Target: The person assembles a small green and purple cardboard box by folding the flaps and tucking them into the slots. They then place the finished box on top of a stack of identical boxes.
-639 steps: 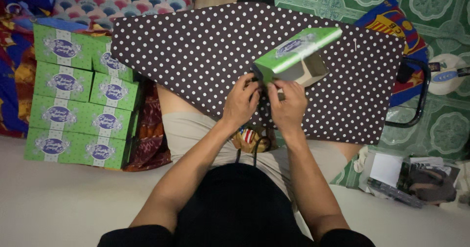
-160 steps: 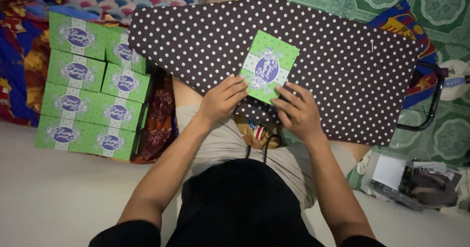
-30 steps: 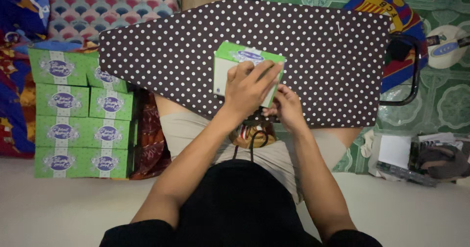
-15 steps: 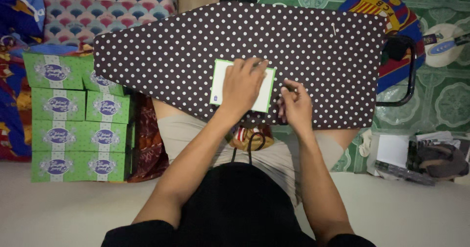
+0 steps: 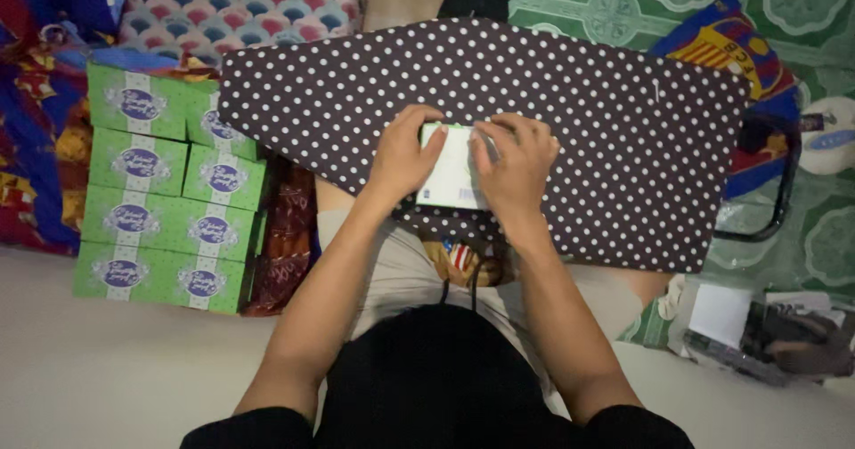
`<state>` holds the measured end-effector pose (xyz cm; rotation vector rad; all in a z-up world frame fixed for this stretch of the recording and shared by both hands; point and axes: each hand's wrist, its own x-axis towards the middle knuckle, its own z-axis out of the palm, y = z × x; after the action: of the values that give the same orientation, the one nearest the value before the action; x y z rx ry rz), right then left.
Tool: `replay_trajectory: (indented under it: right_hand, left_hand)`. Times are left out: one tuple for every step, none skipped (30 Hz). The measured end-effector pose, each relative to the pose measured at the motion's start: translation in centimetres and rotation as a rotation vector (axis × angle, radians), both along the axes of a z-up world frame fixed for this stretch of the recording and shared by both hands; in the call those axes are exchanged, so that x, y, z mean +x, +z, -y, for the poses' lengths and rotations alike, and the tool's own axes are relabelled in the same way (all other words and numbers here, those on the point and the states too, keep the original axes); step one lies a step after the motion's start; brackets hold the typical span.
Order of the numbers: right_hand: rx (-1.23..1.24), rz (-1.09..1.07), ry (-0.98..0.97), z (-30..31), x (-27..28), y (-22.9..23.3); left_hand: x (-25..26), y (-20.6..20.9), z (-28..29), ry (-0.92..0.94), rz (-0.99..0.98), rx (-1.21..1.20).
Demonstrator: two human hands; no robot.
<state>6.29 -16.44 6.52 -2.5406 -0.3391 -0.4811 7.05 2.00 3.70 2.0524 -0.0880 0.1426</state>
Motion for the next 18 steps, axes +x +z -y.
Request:
replay_trajectory:
  right_hand:
    - [-0.006, -0.011, 0.038, -0.6, 0.6, 0.0]
    - [-0.014, -0.025, 0.075, -1.1, 1.1, 0.0]
    - [-0.021, -0.039, 0.112, -1.5, 1.5, -0.1]
    - [-0.021, -0.063, 0.141, -1.9, 1.8, -0.1]
    - [-0.020, -0.087, 0.170, -2.2, 2.1, -0.2]
    - [-0.019, -0.112, 0.200, -2.5, 2.3, -0.3]
    - [-0.025, -0.109, 0.213, -2.7, 2.6, -0.4]
    - [-0.033, -0.106, 0.224, -2.8, 2.9, -0.5]
    - [-0.041, -0.103, 0.235, -2.9, 3.1, -0.5]
    - [-0.044, -0.122, 0.239, -3.0, 3.2, -0.6]
    - [-0.046, -0.141, 0.242, -2.9, 3.4, -0.5]
    - [-0.049, -0.159, 0.243, -2.9, 3.4, -0.4]
    - [-0.057, -0.175, 0.251, -2.8, 3.5, -0.4]
    - [-0.064, -0.189, 0.258, -2.8, 3.6, -0.3]
    - [-0.071, -0.203, 0.265, -2.8, 3.7, -0.2]
    - [-0.073, -0.194, 0.277, -2.7, 3.8, -0.2]
    - [-0.074, -0.186, 0.290, -2.6, 3.9, -0.1]
    - [-0.077, -0.177, 0.301, -2.3, 4.0, -0.1]
  left_hand:
    - [0.0, -0.3, -0.1, 0.013, 0.017, -0.035]
    - [-0.1, -0.6, -0.2, 0.025, 0.030, -0.071]
    - [-0.1, -0.8, -0.3, 0.037, 0.043, -0.108]
    - [-0.2, -1.0, -0.4, 0.043, 0.006, -0.119]
    - [-0.2, -1.0, -0.5, 0.050, -0.031, -0.130]
    - [-0.3, -1.0, -0.6, 0.057, -0.070, -0.140]
    - [-0.4, -1.0, -0.6, 0.066, -0.074, -0.137]
    - [-0.4, -1.0, -0.5, 0.072, -0.078, -0.135]
    - [-0.4, -1.0, -0.5, 0.079, -0.083, -0.133]
    - [-0.3, -1.0, -0.4, 0.084, -0.079, -0.133]
    - [-0.3, -1.0, -0.4, 0.088, -0.075, -0.134]
    - [-0.2, -1.0, -0.3, 0.090, -0.071, -0.135]
    - [-0.2, -1.0, -0.3, 0.088, -0.064, -0.133]
    - [-0.2, -1.0, -0.4, 0.085, -0.057, -0.129]
    - [-0.1, -1.0, -0.3, 0.082, -0.050, -0.126]
    - [-0.2, -1.1, -0.3, 0.084, -0.010, -0.125]
    - [-0.3, -1.1, -0.2, 0.086, 0.030, -0.123]
    - [-0.3, -1.2, 0.0, 0.087, 0.071, -0.124]
